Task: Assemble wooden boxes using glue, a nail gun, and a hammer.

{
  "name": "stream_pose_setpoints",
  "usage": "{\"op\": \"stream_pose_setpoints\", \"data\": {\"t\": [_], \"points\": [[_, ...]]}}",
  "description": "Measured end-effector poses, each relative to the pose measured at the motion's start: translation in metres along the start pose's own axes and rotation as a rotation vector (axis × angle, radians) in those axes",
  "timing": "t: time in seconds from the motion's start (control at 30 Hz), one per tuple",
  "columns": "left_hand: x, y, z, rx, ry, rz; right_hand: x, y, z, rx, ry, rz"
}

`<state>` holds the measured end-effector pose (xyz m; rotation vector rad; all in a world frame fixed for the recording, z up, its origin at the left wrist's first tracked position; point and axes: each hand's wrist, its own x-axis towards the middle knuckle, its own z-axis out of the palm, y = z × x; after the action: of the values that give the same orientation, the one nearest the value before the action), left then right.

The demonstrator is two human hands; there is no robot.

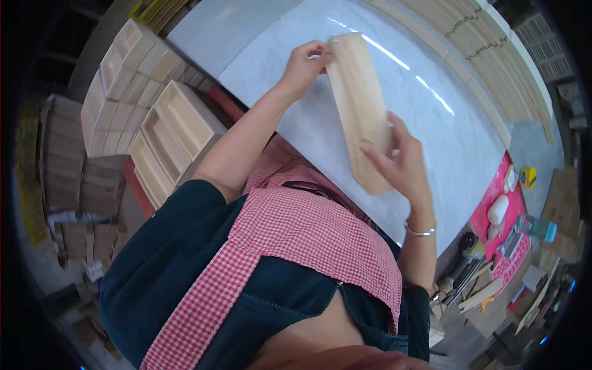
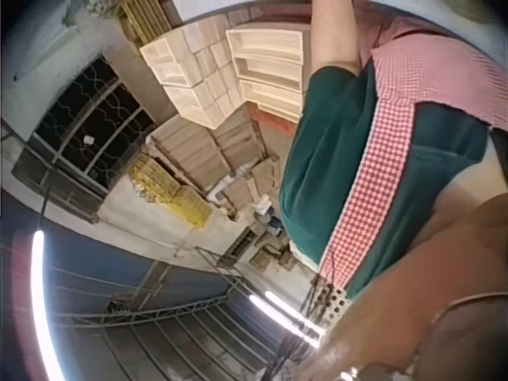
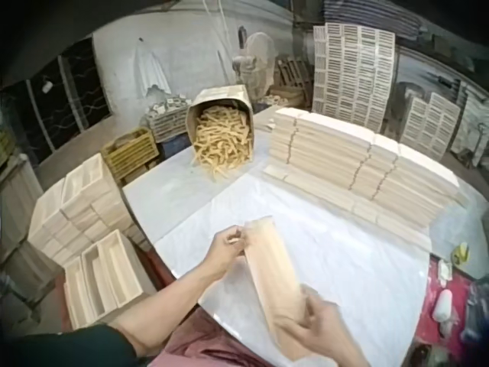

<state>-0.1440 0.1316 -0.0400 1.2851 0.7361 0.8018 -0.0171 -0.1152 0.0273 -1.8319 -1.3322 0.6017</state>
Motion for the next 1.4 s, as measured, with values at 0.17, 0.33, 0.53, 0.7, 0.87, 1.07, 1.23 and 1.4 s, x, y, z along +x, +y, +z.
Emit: {"op": "stream_pose_setpoints", "data": {"t": [0.17,0.33,0.53,0.7,0.87,1.07,1.23,1.4], "points": [[0.021,0.028,-0.007,-0.089,-0.106,0.030,0.005,-0.002,0.011,0.146,0.167,-0.178],[0.036,0.127,0.029,-0.510,-0.523,-0.207,0.010,0.008,0.007,-0.002,0.541,-0.342],[-0.005,0.156,0.081,-0.482,-0.868,-0.290,-0.017,0.046,-0.001,-0.207,0.510,-0.269],[-0.013,0.150,0.087,-0.345,-0.656,-0.253,-0.101,0.107,-0.089,-0.305,0.930,-0.044],[-0.026,0.144,0.085,-0.328,-0.395,-0.307,-0.283,0.199,-0.221,-0.754,0.988,1.027],[-0.060,0.159,0.128,-0.159,-0.310,-0.155,-0.493,0.323,-0.251,-0.741,0.712,1.205],[-0.064,0.157,0.097,-0.207,-0.232,-0.029,-0.425,0.338,-0.271,-0.762,0.829,0.942],[-0.059,0.151,0.101,-0.234,-0.250,-0.021,-0.408,0.305,-0.259,-0.780,1.087,0.822]]}}
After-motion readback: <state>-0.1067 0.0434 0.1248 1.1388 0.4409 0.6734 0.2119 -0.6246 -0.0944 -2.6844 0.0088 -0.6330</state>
